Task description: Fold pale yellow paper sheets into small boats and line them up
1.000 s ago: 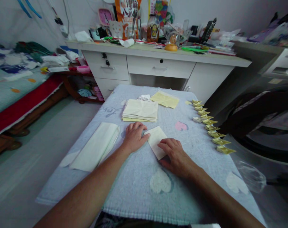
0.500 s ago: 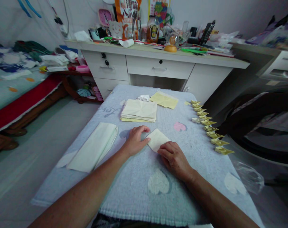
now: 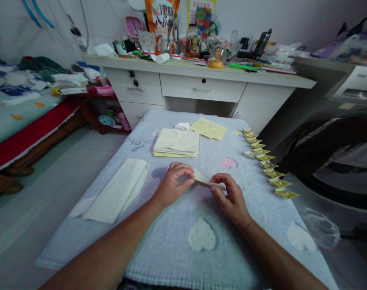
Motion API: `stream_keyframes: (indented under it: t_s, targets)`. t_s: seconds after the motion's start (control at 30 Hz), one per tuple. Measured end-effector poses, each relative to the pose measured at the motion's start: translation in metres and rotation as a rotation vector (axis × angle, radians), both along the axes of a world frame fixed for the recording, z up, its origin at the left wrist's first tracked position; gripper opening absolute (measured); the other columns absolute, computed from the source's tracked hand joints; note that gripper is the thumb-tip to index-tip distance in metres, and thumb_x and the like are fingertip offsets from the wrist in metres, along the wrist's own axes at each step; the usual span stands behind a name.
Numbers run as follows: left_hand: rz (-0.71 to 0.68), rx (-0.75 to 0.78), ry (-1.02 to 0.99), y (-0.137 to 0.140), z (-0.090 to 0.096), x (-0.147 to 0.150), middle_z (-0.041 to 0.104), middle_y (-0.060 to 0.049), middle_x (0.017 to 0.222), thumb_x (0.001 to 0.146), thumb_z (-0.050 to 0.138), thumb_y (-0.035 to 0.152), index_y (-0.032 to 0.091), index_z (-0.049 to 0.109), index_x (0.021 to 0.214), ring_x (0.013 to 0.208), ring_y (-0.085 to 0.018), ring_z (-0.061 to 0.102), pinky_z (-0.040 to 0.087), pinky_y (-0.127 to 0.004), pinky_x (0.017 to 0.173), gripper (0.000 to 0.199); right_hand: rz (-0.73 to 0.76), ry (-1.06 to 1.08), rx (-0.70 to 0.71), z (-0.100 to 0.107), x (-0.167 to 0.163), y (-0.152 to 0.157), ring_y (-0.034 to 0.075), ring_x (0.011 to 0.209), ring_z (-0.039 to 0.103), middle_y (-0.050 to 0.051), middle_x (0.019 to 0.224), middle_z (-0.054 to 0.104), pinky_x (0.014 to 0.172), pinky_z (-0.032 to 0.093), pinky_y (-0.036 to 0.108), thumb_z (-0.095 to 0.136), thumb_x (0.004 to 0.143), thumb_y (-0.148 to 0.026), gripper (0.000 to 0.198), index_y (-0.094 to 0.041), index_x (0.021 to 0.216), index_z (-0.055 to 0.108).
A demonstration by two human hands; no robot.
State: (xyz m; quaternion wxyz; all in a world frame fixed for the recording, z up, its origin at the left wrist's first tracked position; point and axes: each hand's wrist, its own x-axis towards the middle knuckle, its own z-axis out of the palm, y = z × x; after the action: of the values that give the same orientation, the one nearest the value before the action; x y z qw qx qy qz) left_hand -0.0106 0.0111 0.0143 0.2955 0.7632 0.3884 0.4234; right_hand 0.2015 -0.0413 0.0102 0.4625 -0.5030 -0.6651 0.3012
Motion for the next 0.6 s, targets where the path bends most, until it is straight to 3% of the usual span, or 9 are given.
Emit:
stream_keyframes:
  t_s: [0.13, 0.33, 0.6]
  targets:
    - [0.043, -0.157, -0.123, -0.0018, 0.0027, -0.0022, 0.063, -0.003, 0.083, 0.081, 0.063, 0.025, 0.019, 0.063, 0.08, 0.088, -0.017, 0.058, 0.044, -0.03, 0.086, 0.007, 0.011, 0.137, -0.141, -0.0022, 0.0028, 0.0023, 0.014, 0.072, 0.053, 0.0, 0.075, 0.058, 0.067, 0.043, 0.025, 0.055, 0.089, -0.04, 0.022, -0.019, 0.082, 0.058]
    - [-0.007, -0.462, -0.361, -0.0051, 0.0021, -0.0006, 0.063, 0.0, 0.072, 0.079, 0.066, 0.028, 0.018, 0.061, 0.087, 0.065, -0.011, 0.056, 0.042, -0.022, 0.063, 0.014, 0.021, 0.482, -0.336, -0.0033, 0.0016, 0.0052, 0.012, 0.061, 0.053, -0.001, 0.071, 0.06, 0.058, 0.041, 0.023, 0.064, 0.082, -0.043, 0.025, -0.019, 0.083, 0.058]
    - [-0.179, -0.72, -0.495, -0.0087, 0.0093, 0.0007, 0.064, -0.002, 0.076, 0.075, 0.07, 0.033, 0.015, 0.06, 0.093, 0.063, -0.01, 0.056, 0.04, -0.02, 0.06, 0.027, -0.015, 0.674, -0.426, -0.0026, 0.0005, 0.0072, 0.01, 0.055, 0.054, -0.002, 0.069, 0.063, 0.053, 0.042, 0.021, 0.075, 0.072, -0.041, 0.029, -0.019, 0.081, 0.058]
